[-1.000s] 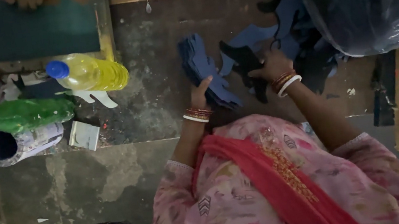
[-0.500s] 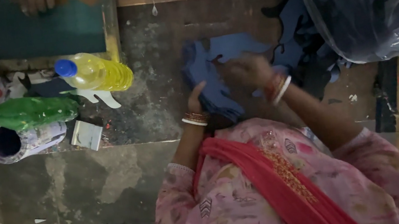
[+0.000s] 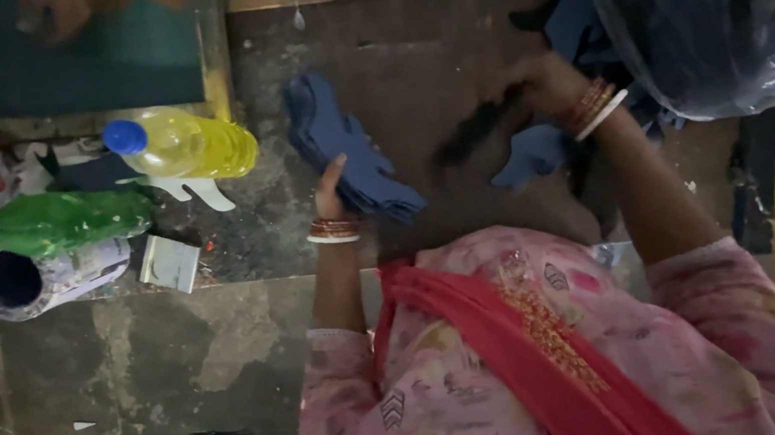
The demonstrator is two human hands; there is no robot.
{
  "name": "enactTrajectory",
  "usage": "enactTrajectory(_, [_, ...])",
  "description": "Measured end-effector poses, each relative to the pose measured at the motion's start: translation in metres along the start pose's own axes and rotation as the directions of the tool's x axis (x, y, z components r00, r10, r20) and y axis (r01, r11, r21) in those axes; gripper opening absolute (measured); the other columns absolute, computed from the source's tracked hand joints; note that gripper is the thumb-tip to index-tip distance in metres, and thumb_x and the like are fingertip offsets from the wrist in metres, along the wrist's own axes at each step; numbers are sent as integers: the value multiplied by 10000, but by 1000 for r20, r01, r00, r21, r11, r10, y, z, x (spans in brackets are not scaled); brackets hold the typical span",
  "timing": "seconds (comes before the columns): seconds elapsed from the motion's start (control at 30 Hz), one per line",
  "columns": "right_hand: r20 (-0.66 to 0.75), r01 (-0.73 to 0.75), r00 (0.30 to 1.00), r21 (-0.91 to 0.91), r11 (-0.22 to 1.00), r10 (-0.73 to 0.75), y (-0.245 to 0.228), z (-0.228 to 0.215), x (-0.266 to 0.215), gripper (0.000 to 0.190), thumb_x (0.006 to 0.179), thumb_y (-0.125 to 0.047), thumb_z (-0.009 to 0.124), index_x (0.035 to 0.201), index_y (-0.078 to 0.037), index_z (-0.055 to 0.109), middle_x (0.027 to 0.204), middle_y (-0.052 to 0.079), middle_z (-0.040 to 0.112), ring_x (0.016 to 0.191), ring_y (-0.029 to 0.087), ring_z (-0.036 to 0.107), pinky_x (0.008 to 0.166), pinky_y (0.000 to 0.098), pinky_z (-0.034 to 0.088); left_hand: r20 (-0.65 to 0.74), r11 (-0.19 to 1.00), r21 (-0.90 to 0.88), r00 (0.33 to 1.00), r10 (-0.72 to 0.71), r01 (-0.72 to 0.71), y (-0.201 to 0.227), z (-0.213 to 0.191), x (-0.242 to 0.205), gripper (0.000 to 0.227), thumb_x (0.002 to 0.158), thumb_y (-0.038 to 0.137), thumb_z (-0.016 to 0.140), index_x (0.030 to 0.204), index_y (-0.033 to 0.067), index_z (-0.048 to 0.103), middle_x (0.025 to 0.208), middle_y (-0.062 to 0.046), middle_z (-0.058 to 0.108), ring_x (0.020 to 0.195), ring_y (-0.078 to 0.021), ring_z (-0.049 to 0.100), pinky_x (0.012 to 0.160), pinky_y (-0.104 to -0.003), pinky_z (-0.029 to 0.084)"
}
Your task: The person sorts through a pile of blue and black fabric pieces on a cluttered workbench. They pick up individual pieces, separate them, and place them into a wooden tray to the right. The person also moves a plastic bag and other items on the table to access the fabric.
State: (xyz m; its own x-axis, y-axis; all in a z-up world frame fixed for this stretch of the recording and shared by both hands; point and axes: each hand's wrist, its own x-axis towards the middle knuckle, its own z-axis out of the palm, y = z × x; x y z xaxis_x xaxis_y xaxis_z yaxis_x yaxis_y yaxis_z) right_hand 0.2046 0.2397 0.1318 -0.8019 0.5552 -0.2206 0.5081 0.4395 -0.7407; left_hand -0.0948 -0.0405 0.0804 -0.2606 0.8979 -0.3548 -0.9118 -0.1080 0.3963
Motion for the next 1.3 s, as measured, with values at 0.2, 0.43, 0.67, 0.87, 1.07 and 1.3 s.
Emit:
enactTrajectory(0.2, [-46, 175, 979, -287, 942, -196, -100, 28, -32, 393, 782, -84, 765, 1174, -95, 742, 1088, 168, 754, 953, 346, 717, 819, 427, 567, 196, 622, 763, 980, 40, -178, -77, -20, 53, 702, 826, 192, 863, 1398, -48, 535, 1328, -130, 639, 1186, -251, 633, 1049, -384, 484])
enactTrajectory(0.43, [-359, 53, 917, -330, 943, -177, -111, 31, -83, 425, 790, -166, 788, 1203, -102, 711, 1056, 146, 745, 947, 336, 715, 809, 434, 581, 265, 864, 363, 850, -456, 350, -125, 13, 47, 668, 852, 206, 850, 1412, -13, 560, 1245, -90, 667, 1099, -236, 659, 958, -366, 553])
enactTrajectory(0.67, [-398, -243, 916, -476, 846, 39, 11, 21, -132, 503, 808, -244, 817, 1268, -77, 700, 1107, 206, 714, 973, 414, 674, 808, 525, 548, -113, 914, 140, 923, -368, 382, -123, -43, 54, 537, 864, 215, 809, 1262, -83, 604, 1144, -173, 693, 1006, -322, 678, 935, -433, 560])
enactTrajectory(0.87, [-69, 185, 976, -246, 951, -208, -51, -23, -111, 339, 804, -66, 699, 1124, -162, 757, 1131, 59, 741, 1087, 302, 643, 960, 458, 522, 45, 944, 121, 948, -315, 307, -73, 13, 36, 518, 815, 226, 774, 1225, -68, 656, 1142, -178, 727, 1036, -317, 697, 963, -407, 559])
enactTrajectory(1.07, [30, 456, 864, -470, 755, -503, -131, 0, -58, 370, 747, -20, 735, 1068, -196, 789, 1089, 25, 736, 1052, 265, 626, 929, 444, 455, 126, 911, 284, 931, -344, 298, -97, 39, 30, 538, 873, 165, 755, 1314, -102, 598, 1169, -177, 709, 1041, -320, 698, 970, -429, 566])
enactTrajectory(1.3, [-523, 103, 724, -563, 820, -450, -150, 41, -55, 328, 807, -153, 825, 1101, -92, 693, 1174, 108, 643, 1074, 321, 591, 935, 493, 445, 287, 932, 209, 893, -347, 295, -122, 22, 35, 445, 973, 143, 748, 1337, -63, 596, 1146, -157, 694, 999, -283, 694, 916, -410, 572])
